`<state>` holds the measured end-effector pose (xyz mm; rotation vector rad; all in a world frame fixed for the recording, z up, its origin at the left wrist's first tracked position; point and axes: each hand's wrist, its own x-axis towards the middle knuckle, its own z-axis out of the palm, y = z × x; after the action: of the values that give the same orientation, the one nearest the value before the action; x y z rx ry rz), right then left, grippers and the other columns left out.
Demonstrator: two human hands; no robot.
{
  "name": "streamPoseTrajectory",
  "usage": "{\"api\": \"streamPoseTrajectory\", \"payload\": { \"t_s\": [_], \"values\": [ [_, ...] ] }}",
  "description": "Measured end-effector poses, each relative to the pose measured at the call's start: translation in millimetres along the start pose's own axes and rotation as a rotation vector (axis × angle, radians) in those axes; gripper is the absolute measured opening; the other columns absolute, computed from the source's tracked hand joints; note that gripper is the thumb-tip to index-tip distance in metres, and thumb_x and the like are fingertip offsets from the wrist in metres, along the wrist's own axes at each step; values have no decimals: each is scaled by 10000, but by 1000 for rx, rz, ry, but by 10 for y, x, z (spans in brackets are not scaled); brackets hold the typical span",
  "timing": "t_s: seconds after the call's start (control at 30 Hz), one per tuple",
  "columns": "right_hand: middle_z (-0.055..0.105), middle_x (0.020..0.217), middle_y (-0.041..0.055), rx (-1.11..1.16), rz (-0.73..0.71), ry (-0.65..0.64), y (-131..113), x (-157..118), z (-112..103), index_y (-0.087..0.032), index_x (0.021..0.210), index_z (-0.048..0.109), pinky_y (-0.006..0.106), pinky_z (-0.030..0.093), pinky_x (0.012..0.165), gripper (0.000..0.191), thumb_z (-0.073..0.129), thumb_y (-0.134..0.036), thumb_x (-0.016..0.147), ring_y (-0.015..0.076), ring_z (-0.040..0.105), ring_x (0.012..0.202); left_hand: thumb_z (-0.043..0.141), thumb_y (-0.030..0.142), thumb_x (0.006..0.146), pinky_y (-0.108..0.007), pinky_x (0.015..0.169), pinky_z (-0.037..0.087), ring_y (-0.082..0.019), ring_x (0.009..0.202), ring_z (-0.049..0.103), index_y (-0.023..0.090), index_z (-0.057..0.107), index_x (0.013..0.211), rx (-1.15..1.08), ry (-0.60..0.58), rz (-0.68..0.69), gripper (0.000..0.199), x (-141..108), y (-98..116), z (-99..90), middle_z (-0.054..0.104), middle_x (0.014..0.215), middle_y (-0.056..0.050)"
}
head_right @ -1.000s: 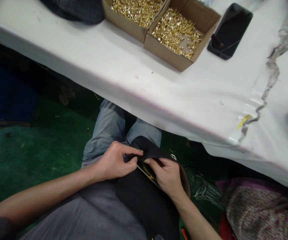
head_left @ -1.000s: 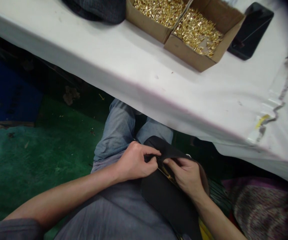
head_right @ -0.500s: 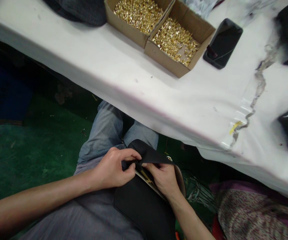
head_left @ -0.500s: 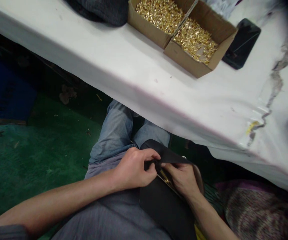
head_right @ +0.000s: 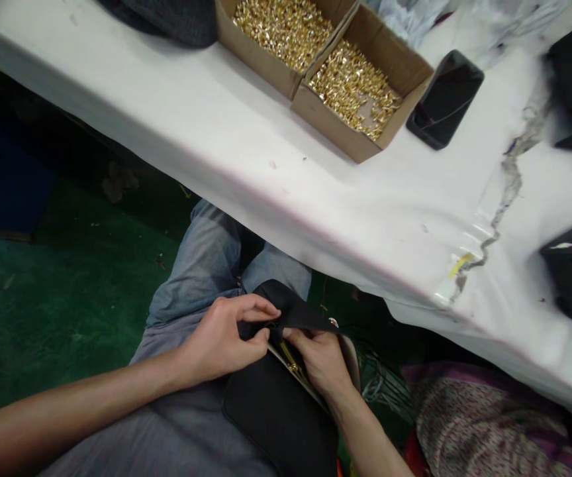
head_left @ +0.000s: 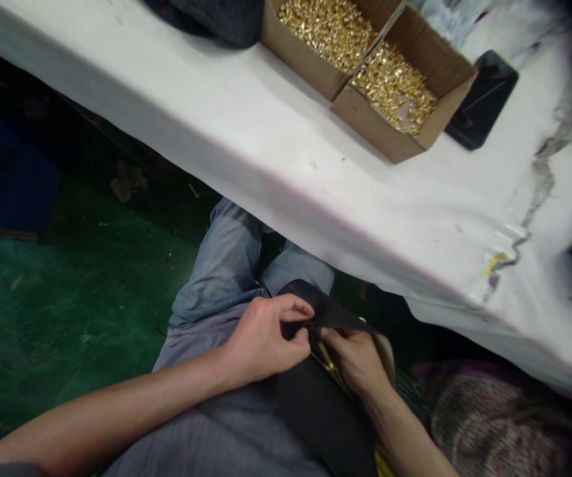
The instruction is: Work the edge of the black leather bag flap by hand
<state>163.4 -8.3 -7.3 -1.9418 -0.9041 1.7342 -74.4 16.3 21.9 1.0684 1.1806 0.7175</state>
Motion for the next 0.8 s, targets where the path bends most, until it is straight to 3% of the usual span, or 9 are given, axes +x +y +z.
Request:
{"api": "streamPoseTrajectory", "payload": {
  "t_s": [0.1,0.23,0.53,0.7,0.8],
  "values": [
    [872,977,92,-26,-28,2,-61,23,23,-208,925,853,427,671,904,434,986,-565,715,336,805,961,720,98,844,-326,982,692,-239,1009,850,214,855,1137,-7,20,29,343,-29,-24,-1,874,1099,1],
    [865,929,77,4,-41,-23,-49,42,35,-220,972,858,445,663,973,420,980,-537,725,344,806,1026,708,101,867,-351,1099,662,-231,1093,836,248,886,1169,0,30,74,379,-49,-75,4,868,1159,16],
    [876,1044,110,-69,-44,-10,13,-83,21,-203,1000,862,491,645,1057,385,939,-499,766,371,807,1111,704,68,882,-379,1164,630,-240,1215,804,239,885,1208,18,-12,190,410,-149,-124,8,830,1299,-59],
    [876,945,68,-94,-106,-22,-49,-131,73,-241,990,871,467,691,959,334,932,-482,766,344,829,994,690,92,968,-461,1224,594,-256,1340,743,293,847,1305,58,-8,162,423,-339,-140,-4,767,1449,-50],
    [883,995,69,-157,-155,-36,38,-154,45,-249,998,876,467,695,977,327,942,-486,783,330,830,983,680,88,996,-484,1266,558,-259,1400,705,292,804,1386,101,-34,223,457,-437,-155,-31,741,1492,-63]
  ]
}}
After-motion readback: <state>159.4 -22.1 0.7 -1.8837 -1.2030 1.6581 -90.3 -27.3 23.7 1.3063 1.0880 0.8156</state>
